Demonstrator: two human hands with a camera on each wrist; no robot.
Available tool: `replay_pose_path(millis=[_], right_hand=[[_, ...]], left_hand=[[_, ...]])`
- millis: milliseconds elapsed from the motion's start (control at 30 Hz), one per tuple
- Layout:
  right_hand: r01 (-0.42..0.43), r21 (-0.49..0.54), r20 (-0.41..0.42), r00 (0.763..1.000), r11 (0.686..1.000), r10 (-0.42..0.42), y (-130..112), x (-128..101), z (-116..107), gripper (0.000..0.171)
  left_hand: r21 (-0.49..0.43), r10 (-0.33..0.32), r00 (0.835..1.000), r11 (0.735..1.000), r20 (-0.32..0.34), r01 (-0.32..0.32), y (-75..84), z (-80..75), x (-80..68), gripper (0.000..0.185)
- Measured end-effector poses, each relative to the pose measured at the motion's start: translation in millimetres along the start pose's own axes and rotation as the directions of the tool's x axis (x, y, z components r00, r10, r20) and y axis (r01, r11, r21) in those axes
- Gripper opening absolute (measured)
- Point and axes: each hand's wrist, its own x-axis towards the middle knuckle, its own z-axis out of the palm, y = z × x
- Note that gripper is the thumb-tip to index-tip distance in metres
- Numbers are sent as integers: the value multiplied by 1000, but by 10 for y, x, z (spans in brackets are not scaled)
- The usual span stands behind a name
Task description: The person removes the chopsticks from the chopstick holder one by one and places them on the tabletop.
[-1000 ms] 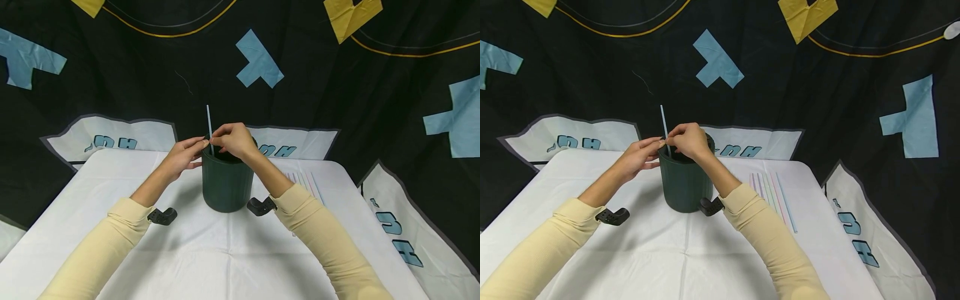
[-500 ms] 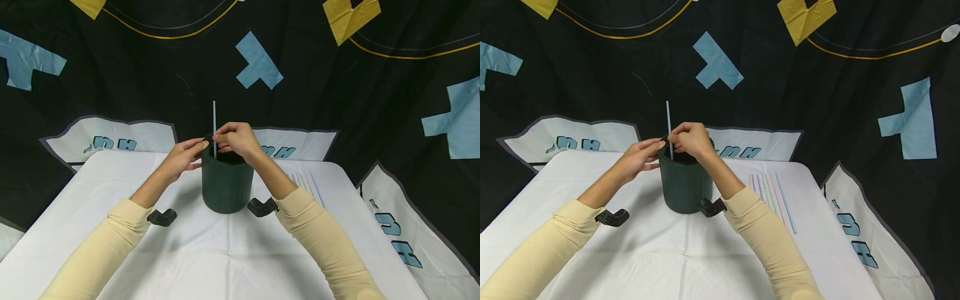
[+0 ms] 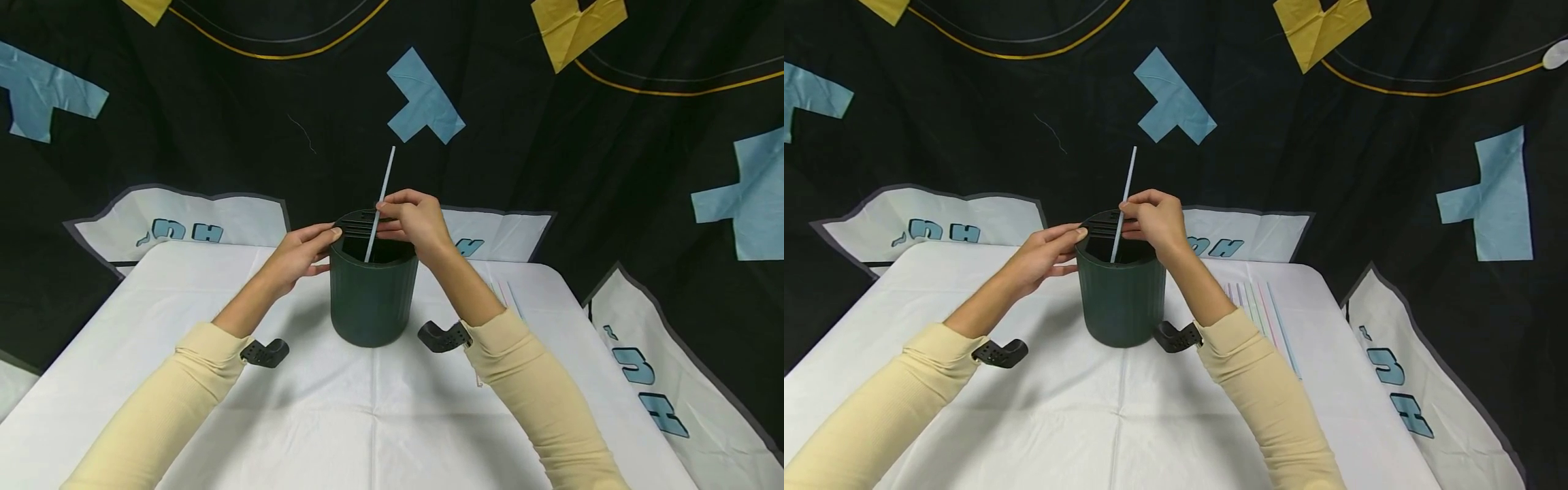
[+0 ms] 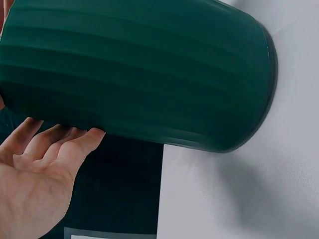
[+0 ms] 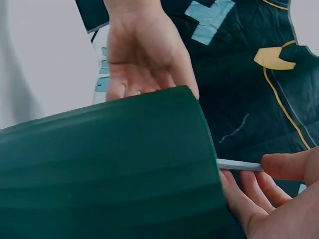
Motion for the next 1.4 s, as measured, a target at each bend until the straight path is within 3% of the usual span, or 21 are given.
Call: replay_pose_path(millis=[433, 700, 1133, 1400], right_hand=[[76, 156, -133, 990, 985, -55, -223, -64, -282, 6], [108, 209, -181, 981, 972, -70, -342, -109, -534, 12], [36, 128, -199, 980, 991, -10, -191, -152, -874, 21], [-51, -28, -148, 988, 998, 46, 139, -138, -1090, 24]], left_hand=[[14, -16, 1000, 1000, -4, 16, -15, 9, 14, 63], [14, -16, 1000, 1000, -1, 16, -17, 16, 14, 61], [10, -7, 1000, 1000, 6, 7, -13, 17, 10, 62], [7, -12, 1000, 1000, 5, 12, 7, 20, 12, 62]])
